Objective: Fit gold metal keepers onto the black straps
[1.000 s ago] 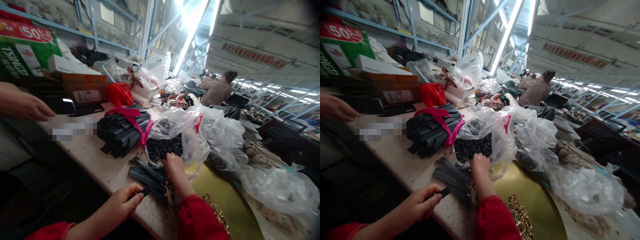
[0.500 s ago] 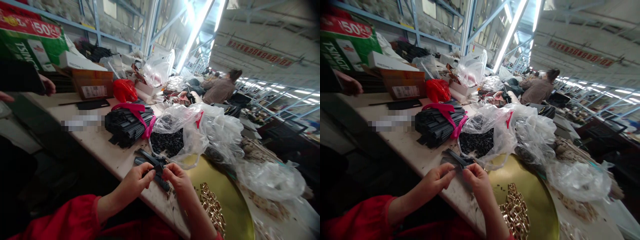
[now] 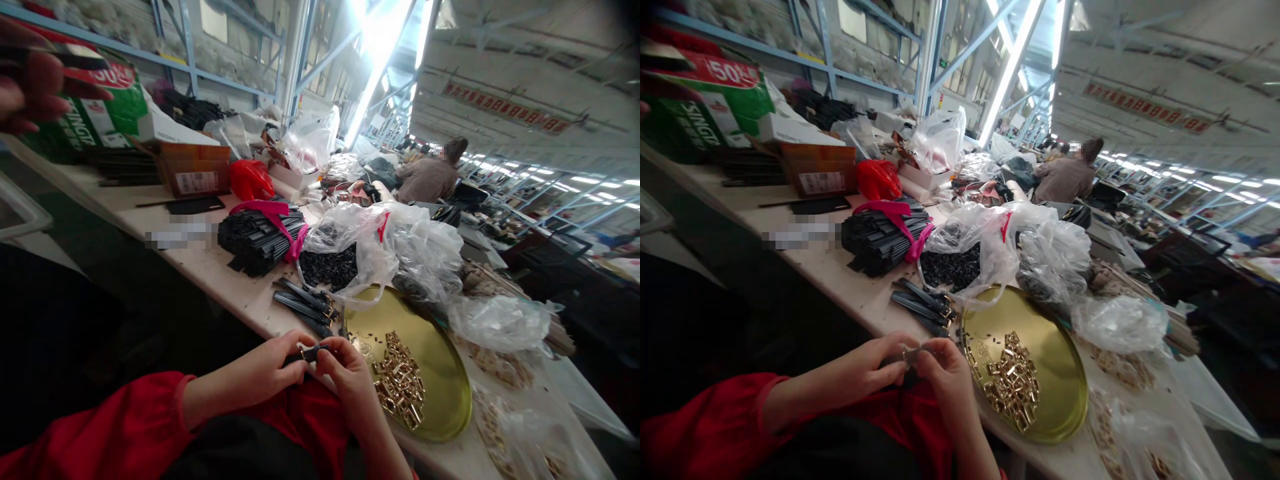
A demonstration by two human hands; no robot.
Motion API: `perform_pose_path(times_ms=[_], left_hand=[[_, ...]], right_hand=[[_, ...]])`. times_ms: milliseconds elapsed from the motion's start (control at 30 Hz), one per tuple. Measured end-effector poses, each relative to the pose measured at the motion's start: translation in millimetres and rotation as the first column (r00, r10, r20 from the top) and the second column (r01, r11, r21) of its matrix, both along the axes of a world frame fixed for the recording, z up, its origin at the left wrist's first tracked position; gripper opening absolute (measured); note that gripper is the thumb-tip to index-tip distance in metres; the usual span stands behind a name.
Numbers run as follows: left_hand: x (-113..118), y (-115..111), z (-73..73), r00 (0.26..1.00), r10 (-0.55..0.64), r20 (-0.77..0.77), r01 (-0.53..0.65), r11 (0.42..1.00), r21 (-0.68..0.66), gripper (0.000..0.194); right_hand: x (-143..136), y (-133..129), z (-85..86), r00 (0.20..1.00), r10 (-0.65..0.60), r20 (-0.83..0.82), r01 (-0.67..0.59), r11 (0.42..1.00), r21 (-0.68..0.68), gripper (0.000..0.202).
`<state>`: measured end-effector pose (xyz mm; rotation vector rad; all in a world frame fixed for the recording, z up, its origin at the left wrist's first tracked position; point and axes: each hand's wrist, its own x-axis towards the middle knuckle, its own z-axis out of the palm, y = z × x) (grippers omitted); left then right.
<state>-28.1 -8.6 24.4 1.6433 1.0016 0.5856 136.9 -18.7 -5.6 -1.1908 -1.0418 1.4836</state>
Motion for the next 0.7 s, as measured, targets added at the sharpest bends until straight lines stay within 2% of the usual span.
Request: perform_pose_path(times_ms=[67, 167, 267, 367, 500, 600, 700], left_hand=[[0.0, -4.7, 0.8, 0.999, 0.014, 0.049, -0.013, 1.0, -0.013, 0.029], [-0.2, -7.8, -3.7, 0.996, 0.025, 0.086, -0.021, 0.999, -0.042, 0.026], [-0.2, -7.6, -6.9, 0.997, 0.026, 0.076, -0.021, 0.997, -0.076, 0.025], [0.1, -5.6, -7.4, 0.998, 0.069, -0.008, -0.07, 0.993, -0.096, 0.023], [0.9, -0.9, -12.9, 0.967, 0.152, -0.206, -0.157, 0.988, -0.008, 0.023], [1.4, 2.8, -19.9, 0.966, 0.13, -0.222, -0.136, 0.991, -0.011, 0.022], [1.8, 5.9, -25.1, 0.992, 0.104, -0.075, -0.116, 0.976, -0.184, 0.022]], right_hand=[[-2.4, -7.3, 0.0, 0.997, -0.003, -0.075, 0.0, 0.999, -0.033, 0.028], [-6.8, -15.3, 1.7, 0.973, 0.008, -0.229, -0.024, 0.997, -0.068, 0.033], [-9.9, -19.3, 1.8, 0.941, -0.031, -0.338, -0.025, 0.987, -0.161, 0.034], [-11.1, -21.0, -3.3, 0.936, 0.005, -0.352, -0.084, 0.974, -0.209, 0.03], [-10.3, -22.1, -15.1, 0.891, 0.066, -0.448, -0.196, 0.948, -0.25, 0.027], [-9.1, -19.1, -22.7, 0.908, 0.063, -0.414, -0.177, 0.954, -0.244, 0.03], [-8.5, -11.6, -29.6, 0.974, -0.023, -0.223, -0.02, 0.982, -0.186, 0.032]])
